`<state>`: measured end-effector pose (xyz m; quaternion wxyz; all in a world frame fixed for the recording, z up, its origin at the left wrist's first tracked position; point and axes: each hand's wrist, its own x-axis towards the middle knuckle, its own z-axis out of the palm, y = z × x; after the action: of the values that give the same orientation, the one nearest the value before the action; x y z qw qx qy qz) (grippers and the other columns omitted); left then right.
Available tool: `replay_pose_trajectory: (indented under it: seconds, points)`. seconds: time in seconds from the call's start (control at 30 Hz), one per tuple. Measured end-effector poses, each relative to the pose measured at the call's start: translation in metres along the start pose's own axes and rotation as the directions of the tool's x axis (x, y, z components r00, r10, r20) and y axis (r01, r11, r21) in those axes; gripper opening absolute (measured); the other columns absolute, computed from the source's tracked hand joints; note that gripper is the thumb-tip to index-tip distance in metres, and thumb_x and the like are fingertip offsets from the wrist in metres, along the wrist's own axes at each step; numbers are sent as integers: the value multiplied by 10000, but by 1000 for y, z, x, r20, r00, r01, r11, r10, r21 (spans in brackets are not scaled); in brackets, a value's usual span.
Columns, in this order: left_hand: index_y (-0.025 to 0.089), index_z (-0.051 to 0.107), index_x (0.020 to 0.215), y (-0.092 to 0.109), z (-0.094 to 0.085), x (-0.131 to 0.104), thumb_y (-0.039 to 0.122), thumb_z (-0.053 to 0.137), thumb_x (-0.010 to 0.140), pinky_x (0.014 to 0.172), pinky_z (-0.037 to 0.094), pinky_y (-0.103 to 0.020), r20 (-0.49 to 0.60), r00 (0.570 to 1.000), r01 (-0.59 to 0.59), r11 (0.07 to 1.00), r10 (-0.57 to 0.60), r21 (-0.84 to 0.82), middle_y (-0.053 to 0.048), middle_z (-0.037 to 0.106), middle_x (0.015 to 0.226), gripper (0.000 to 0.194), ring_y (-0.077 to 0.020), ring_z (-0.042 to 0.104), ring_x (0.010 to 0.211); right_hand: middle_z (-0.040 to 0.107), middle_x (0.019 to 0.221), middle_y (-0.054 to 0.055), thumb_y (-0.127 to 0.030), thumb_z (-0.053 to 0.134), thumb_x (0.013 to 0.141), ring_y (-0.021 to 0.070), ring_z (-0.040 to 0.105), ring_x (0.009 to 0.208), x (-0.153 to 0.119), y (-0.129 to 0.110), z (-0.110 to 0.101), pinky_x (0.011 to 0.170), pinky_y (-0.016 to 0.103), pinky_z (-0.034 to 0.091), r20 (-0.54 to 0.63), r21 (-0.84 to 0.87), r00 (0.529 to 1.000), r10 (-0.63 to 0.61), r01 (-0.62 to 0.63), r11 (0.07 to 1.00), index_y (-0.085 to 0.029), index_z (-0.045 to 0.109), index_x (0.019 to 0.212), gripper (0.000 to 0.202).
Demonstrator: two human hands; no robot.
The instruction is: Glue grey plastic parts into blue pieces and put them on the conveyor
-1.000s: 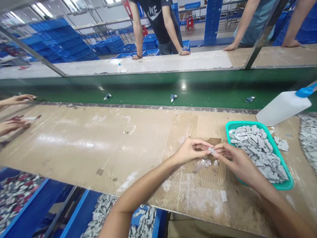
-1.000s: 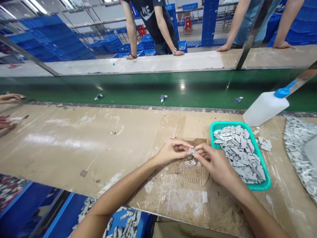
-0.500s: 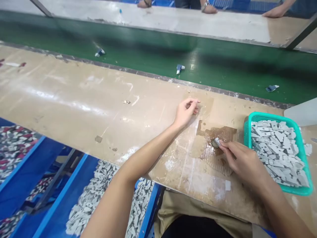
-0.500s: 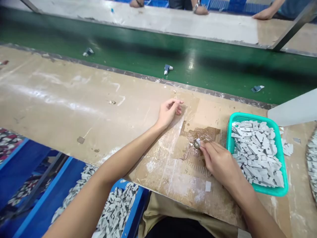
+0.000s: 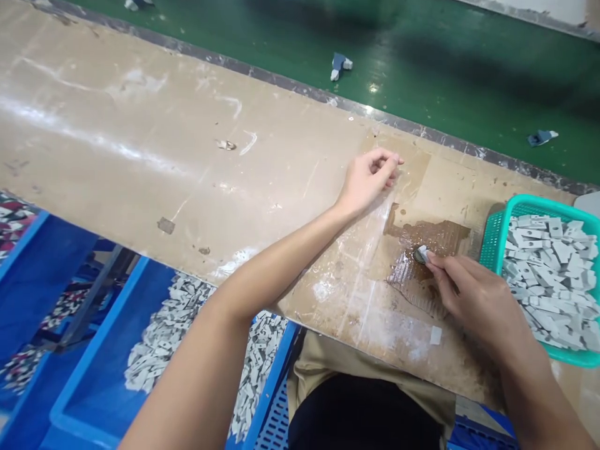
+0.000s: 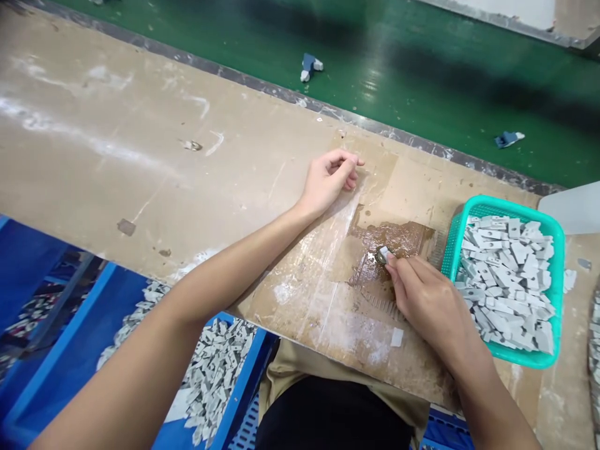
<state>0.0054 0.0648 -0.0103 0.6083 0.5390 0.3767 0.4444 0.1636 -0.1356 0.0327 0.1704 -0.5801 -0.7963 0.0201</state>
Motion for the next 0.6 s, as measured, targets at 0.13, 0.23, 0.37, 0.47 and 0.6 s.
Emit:
replay_pose_trajectory:
  seconds: [0.13, 0.23, 0.37, 0.47, 0.6]
  points:
    - [145, 675, 807, -1, 0, 0, 261, 638, 940, 549, 458, -138, 4, 1000, -13, 1000, 13, 13, 49, 571, 589, 181, -30, 559, 533, 622, 721, 20, -196, 543, 991, 157, 578, 650, -2, 1, 1, 671, 305, 442, 20, -3, 1000, -18, 18, 1000, -223, 602, 833, 171]
    - [143, 676, 805, -1, 0, 0, 245, 623, 948, 554, 462, -146, 4, 1000, -18, 1000, 18, 16, 45, 573, 592, 183, -33, 557, 536, 558, 674, 4, -186, 547, 987, 156, 534, 625, -3, 1, 1, 665, 308, 437, 35, -25, 998, -45, 46, 999, -216, 598, 831, 166]
    - [147, 676, 811, 0, 0, -2, 261, 637, 940, 559, 465, -151, 3, 1000, -19, 999, 19, 28, 40, 582, 605, 177, -37, 558, 541, 606, 705, 7, -146, 582, 960, 153, 568, 638, -1, -2, -3, 652, 308, 442, -30, -29, 997, -70, 69, 997, -213, 605, 861, 122]
    - [148, 680, 807, 1, 0, -2, 244, 631, 939, 554, 458, -146, -5, 1000, -13, 999, 13, 34, 35, 596, 616, 171, -34, 554, 540, 658, 744, 4, -96, 618, 927, 138, 592, 645, 1, -4, -7, 660, 287, 462, -153, -12, 986, -71, 70, 997, -211, 619, 938, 115]
    - [154, 690, 819, -3, 0, -1, 226, 609, 940, 535, 446, -144, -11, 1000, -13, 999, 13, 53, 28, 619, 637, 163, -34, 556, 540, 688, 769, 11, -109, 587, 949, 148, 624, 663, 3, -4, -8, 677, 291, 492, -135, 44, 989, -53, 59, 997, -221, 628, 965, 121]
